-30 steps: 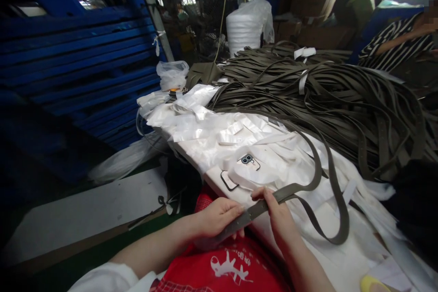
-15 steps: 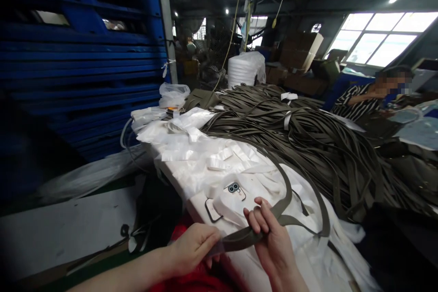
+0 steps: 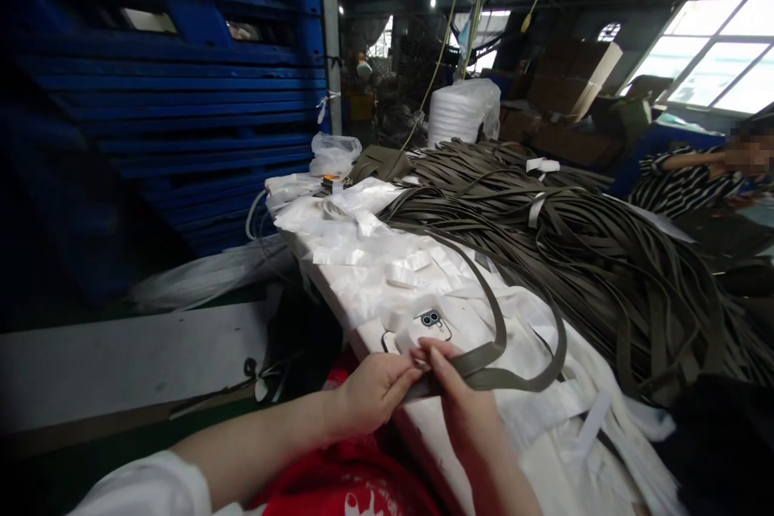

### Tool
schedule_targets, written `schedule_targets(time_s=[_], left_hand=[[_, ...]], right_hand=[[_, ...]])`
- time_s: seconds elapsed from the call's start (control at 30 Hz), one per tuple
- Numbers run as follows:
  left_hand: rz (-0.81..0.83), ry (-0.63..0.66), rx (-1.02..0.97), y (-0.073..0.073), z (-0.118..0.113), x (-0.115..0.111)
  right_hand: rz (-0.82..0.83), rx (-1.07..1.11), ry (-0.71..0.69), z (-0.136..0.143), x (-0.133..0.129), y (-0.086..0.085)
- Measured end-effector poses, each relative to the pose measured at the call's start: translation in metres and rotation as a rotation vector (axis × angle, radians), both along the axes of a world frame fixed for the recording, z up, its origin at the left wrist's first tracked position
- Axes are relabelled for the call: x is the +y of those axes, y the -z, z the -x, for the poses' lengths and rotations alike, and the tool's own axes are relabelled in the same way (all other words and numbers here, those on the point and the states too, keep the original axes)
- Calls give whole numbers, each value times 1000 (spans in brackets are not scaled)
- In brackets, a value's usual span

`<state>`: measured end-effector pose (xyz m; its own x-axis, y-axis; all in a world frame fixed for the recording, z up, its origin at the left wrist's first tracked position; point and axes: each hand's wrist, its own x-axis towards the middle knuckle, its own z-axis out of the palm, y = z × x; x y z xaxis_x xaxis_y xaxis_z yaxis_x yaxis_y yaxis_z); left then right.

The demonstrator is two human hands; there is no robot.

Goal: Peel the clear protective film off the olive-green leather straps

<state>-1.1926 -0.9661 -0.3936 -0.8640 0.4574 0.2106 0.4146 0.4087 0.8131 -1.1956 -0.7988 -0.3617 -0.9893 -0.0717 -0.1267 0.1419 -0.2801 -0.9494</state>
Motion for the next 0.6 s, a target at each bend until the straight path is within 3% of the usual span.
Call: schedule_targets(time_s=[0.07,0.13,0.27,0.43,0.5,0.6], left_hand=[[57,-3,-15,3,-2,-7],[49,30,-102,3,-3,-13],[-92,139,-308,-7,3,-11],[-334,153,-434,-20,17,2],[-326,117,-391,-20,20,4],[-141,41,-213,-13,19,-6]], right_hand=[[267,-27,95,10,16,-9],[396,-17,145,20,30,-16],[305,69,136,31,33,-17],[238,152,91,22,-6,2],[230,74,31,16,-17,7],[303,-50,6,15,-10,4]])
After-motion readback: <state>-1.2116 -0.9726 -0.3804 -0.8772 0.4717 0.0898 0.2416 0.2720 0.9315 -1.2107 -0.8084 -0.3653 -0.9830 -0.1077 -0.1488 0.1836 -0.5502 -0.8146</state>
